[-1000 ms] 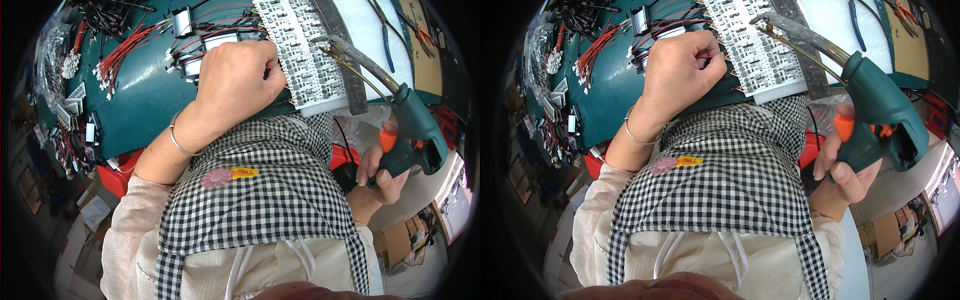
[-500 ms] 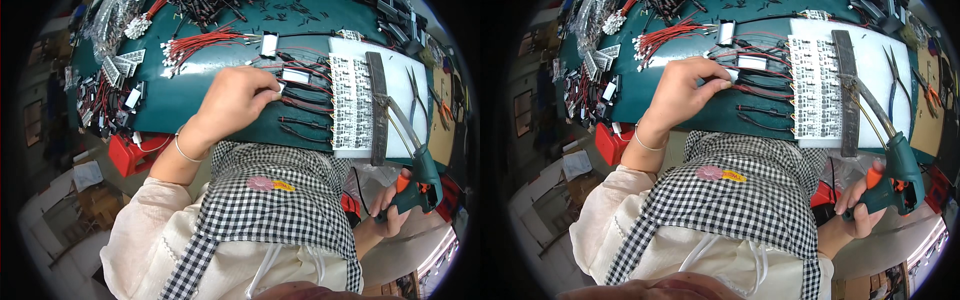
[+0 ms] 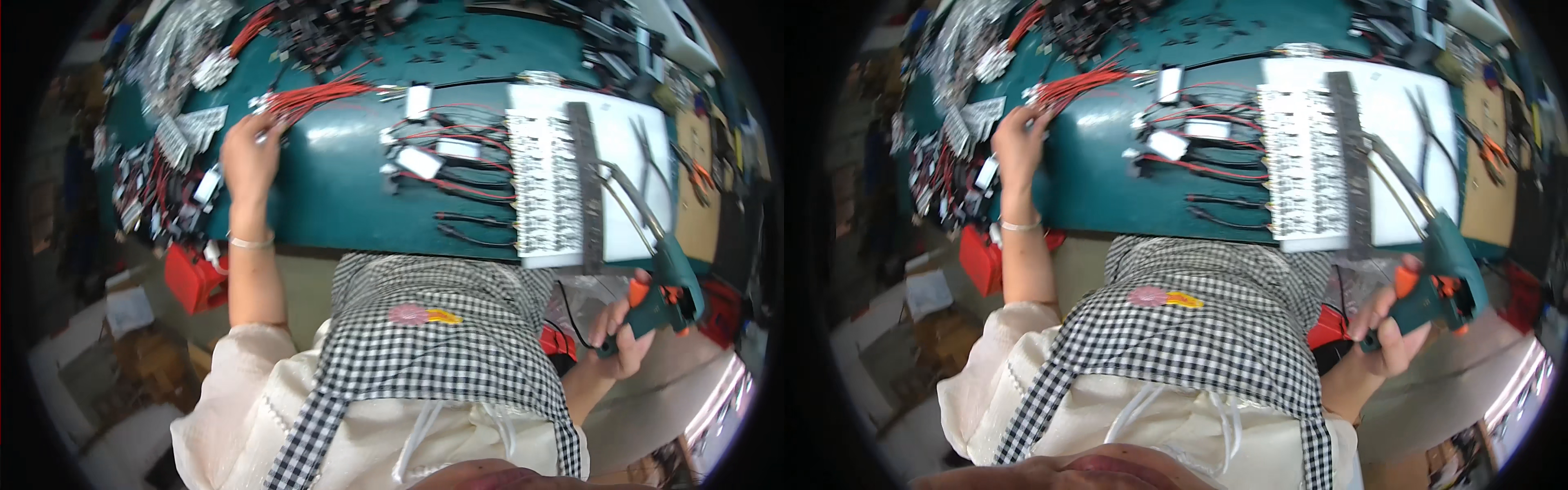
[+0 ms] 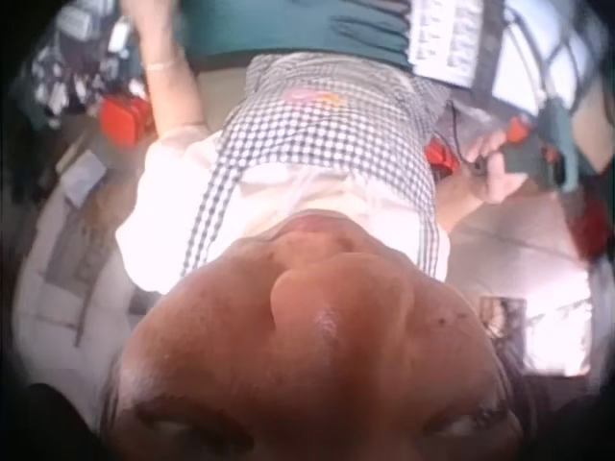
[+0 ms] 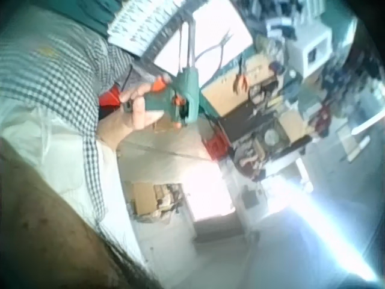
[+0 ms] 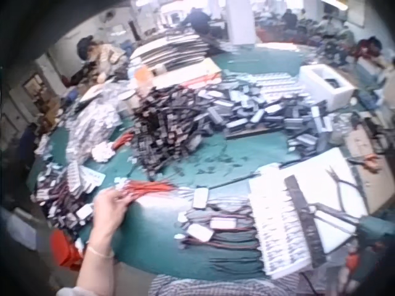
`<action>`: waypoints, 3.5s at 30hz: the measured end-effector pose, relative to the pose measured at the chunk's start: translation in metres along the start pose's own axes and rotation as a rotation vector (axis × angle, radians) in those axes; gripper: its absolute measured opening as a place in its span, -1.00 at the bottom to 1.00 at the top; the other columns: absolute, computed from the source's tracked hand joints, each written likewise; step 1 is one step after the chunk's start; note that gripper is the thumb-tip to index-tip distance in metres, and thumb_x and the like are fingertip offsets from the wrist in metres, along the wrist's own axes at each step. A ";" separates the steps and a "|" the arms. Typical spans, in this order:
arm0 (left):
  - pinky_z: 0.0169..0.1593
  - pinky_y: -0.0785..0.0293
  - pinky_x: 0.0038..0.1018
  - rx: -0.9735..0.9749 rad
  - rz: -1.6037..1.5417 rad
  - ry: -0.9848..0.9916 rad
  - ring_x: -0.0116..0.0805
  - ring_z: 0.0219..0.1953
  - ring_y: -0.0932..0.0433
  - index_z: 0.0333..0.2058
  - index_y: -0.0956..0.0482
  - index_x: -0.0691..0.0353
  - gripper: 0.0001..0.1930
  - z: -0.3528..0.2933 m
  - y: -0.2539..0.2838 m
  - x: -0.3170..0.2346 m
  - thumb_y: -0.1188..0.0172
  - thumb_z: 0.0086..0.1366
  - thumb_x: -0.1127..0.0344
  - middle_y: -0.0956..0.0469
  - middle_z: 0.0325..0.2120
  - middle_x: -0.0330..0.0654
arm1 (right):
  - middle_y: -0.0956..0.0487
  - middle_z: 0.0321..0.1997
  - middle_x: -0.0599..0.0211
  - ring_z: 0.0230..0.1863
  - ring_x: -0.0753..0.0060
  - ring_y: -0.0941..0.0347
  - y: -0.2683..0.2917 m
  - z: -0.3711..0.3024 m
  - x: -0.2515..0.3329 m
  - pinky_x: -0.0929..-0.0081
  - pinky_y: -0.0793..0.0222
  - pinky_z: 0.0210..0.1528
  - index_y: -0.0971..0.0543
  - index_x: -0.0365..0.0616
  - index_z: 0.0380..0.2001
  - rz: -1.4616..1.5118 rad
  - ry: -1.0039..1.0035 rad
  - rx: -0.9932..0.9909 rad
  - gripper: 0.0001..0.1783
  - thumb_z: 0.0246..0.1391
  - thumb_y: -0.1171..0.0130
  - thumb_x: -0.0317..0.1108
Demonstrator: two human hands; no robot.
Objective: The person uses a soldering iron to attach wires to a circuit board. They repeatedly pick up small electronic modules with attached wires, position them on the board, and solder the connections. The person works at a green table cluttered with various electronic components and tools.
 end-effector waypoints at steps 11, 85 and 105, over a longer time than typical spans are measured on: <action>-0.36 -0.34 -0.60 0.604 -0.504 0.203 -0.58 -0.51 -0.38 -0.40 -0.50 0.35 -0.93 -0.043 -0.012 -0.019 -0.22 0.15 0.52 -0.48 -0.59 -0.28 | -0.37 -0.59 0.23 -0.74 0.49 -0.32 0.006 0.005 0.009 0.60 -0.35 -0.72 -0.10 -0.55 0.15 0.070 0.058 -0.056 -0.23 -0.12 -0.16 -0.45; -0.48 -0.20 -0.67 1.251 -1.214 -0.410 -0.64 -0.57 -0.29 -0.23 -0.58 0.39 -0.83 -0.069 -0.024 -0.371 -0.09 0.33 0.41 -0.47 -0.59 -0.33 | -0.49 -0.17 0.29 -0.06 0.44 -0.39 -0.007 0.031 0.044 0.43 -0.24 0.10 -0.20 -0.17 0.18 0.062 0.320 -0.010 -0.03 -0.34 -0.50 -0.46; -0.59 0.03 -0.72 0.952 -1.177 -0.298 -0.80 -0.65 -0.14 -0.43 -0.60 0.35 -0.93 -0.056 -0.001 -0.346 -0.27 0.15 0.46 -0.39 -0.69 -0.49 | -0.40 0.01 0.06 -0.01 0.03 -0.49 -0.009 0.038 0.010 0.20 -0.53 -0.03 -0.10 -0.18 0.24 0.317 0.225 -0.093 -0.11 -0.12 -0.34 -0.35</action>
Point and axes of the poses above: each hand's wrist, its own z-axis towards the middle knuckle, its own y-axis out of the back of the hand, x = y × z, the point moved 9 cm from there along z, towards the middle knuckle
